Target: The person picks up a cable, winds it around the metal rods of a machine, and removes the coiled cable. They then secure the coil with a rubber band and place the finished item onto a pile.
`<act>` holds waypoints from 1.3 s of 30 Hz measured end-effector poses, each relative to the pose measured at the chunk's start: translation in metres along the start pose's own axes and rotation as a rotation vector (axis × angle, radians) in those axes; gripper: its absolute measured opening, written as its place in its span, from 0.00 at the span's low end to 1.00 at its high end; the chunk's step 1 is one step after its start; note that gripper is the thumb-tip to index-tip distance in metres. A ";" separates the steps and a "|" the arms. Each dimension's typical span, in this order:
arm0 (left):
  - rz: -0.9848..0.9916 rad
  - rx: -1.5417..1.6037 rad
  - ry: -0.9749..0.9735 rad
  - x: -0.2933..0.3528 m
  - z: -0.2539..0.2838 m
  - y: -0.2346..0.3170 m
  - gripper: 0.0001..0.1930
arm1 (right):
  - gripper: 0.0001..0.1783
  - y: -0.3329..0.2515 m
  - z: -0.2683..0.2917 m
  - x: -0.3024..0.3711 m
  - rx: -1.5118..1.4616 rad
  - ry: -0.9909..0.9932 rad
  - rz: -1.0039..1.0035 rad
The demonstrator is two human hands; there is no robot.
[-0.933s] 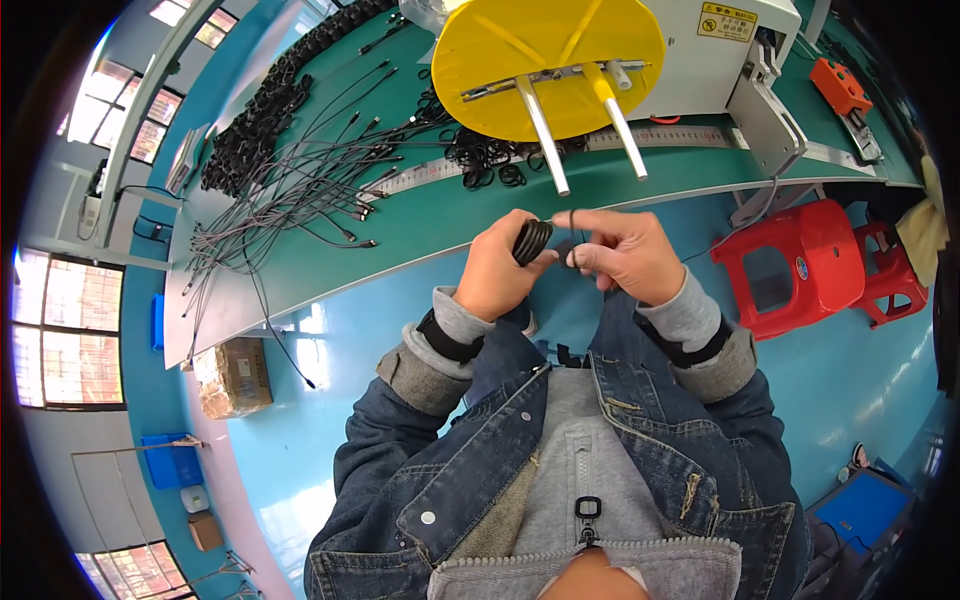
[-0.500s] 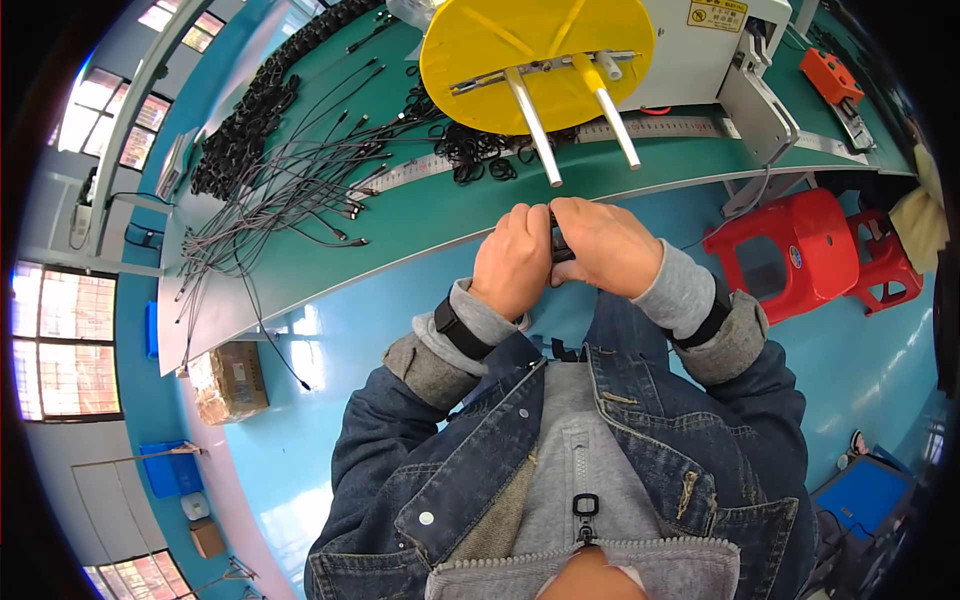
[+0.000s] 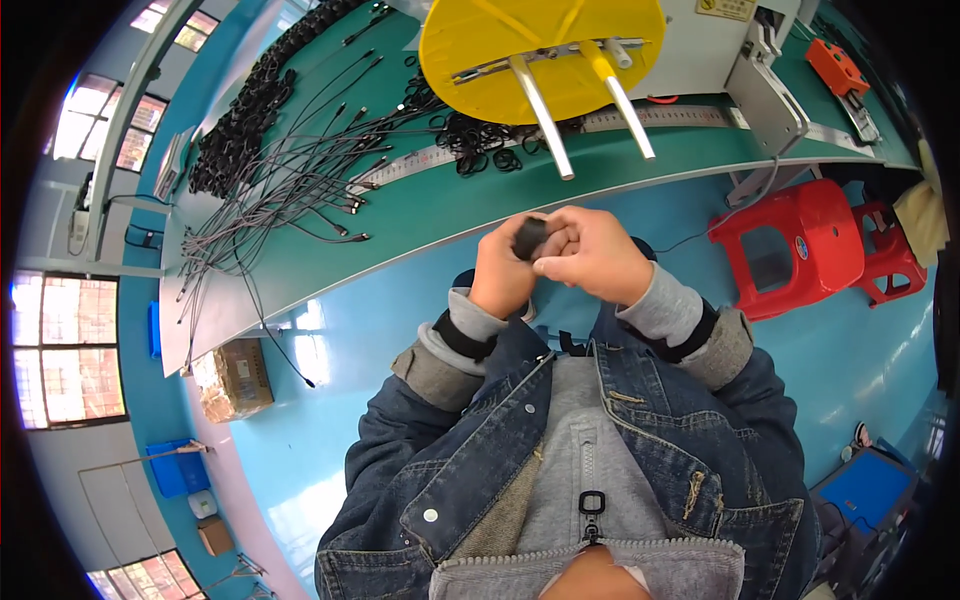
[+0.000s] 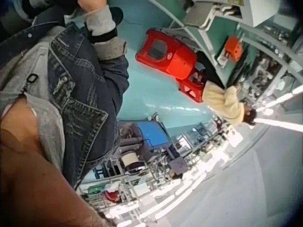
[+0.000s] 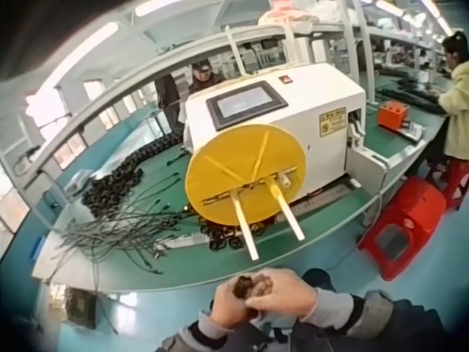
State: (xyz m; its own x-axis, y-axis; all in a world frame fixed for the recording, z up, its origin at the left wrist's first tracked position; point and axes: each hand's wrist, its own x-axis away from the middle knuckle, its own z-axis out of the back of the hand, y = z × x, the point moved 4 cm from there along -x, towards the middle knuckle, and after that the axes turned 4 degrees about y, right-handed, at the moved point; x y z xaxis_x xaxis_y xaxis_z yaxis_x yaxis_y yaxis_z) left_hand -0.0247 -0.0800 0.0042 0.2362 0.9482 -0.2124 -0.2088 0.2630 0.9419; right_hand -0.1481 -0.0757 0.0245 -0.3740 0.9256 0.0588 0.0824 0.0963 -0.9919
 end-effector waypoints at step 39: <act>0.266 -1.513 0.198 -0.046 0.346 -0.061 0.08 | 0.03 0.088 0.018 0.003 -0.512 0.111 -0.579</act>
State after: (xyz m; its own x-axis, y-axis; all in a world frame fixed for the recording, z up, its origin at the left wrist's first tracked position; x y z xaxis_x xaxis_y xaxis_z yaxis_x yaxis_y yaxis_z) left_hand 0.3058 -0.2015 0.0467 -0.0618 0.9707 -0.2321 -0.9837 -0.0985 -0.1501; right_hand -0.1585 -0.0715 -0.0647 -0.3952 0.7047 0.5892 0.3288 0.7074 -0.6257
